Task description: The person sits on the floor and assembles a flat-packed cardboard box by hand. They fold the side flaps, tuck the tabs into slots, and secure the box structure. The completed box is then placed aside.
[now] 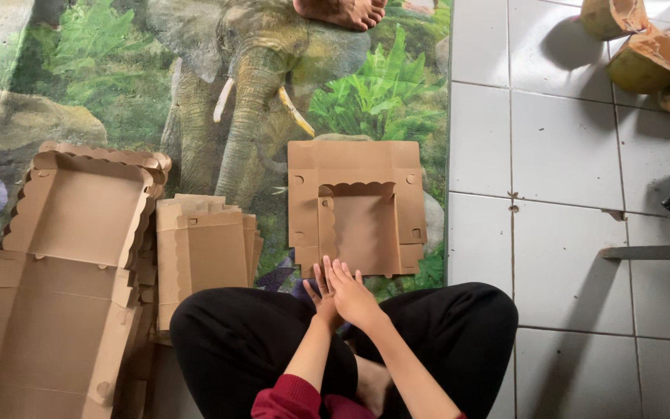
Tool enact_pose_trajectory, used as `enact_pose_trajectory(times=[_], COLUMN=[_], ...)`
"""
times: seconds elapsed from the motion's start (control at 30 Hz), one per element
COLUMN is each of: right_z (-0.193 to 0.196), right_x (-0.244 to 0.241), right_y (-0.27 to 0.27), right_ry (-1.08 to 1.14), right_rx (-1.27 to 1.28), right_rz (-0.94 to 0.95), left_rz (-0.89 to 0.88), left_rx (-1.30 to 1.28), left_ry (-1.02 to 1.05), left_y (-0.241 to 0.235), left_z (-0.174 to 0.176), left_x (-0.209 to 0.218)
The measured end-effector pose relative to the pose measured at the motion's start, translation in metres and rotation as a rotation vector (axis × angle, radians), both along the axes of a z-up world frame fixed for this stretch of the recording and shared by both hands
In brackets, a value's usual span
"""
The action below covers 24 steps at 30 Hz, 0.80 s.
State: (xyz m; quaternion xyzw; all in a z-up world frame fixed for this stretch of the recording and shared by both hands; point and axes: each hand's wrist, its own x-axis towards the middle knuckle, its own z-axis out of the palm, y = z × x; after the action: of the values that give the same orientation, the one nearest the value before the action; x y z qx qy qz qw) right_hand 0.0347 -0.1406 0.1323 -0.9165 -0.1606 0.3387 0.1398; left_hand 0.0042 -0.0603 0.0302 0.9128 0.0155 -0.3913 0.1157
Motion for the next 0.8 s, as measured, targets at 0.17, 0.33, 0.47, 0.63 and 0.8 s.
enact_pose_trajectory(times=[0.17,0.33,0.47,0.63,0.8], right_z=[-0.018,-0.033,-0.041,-0.048,-0.053], right_x=[0.015,0.040,0.066,0.108,0.117], right_y=[0.023,0.033,0.036,0.044,0.048], right_ry=[-0.035,-0.081,-0.038,0.006,0.059], right_rx=[0.003,0.000,-0.051,-0.032,-0.036], right_rz=[-0.017,-0.037,0.004,0.002,-0.030], left_rz=[-0.024,0.041,0.036,0.062,0.080], left_rx=[-0.018,-0.047,-0.079,-0.114,-0.138], left_ry=[0.063,0.072,0.096,0.117,0.092], left_y=[0.005,0.006,0.006,0.008,0.008], left_z=[0.034,0.053,0.068,0.083,0.077], left_x=[0.007,0.013,0.013,0.018,0.016])
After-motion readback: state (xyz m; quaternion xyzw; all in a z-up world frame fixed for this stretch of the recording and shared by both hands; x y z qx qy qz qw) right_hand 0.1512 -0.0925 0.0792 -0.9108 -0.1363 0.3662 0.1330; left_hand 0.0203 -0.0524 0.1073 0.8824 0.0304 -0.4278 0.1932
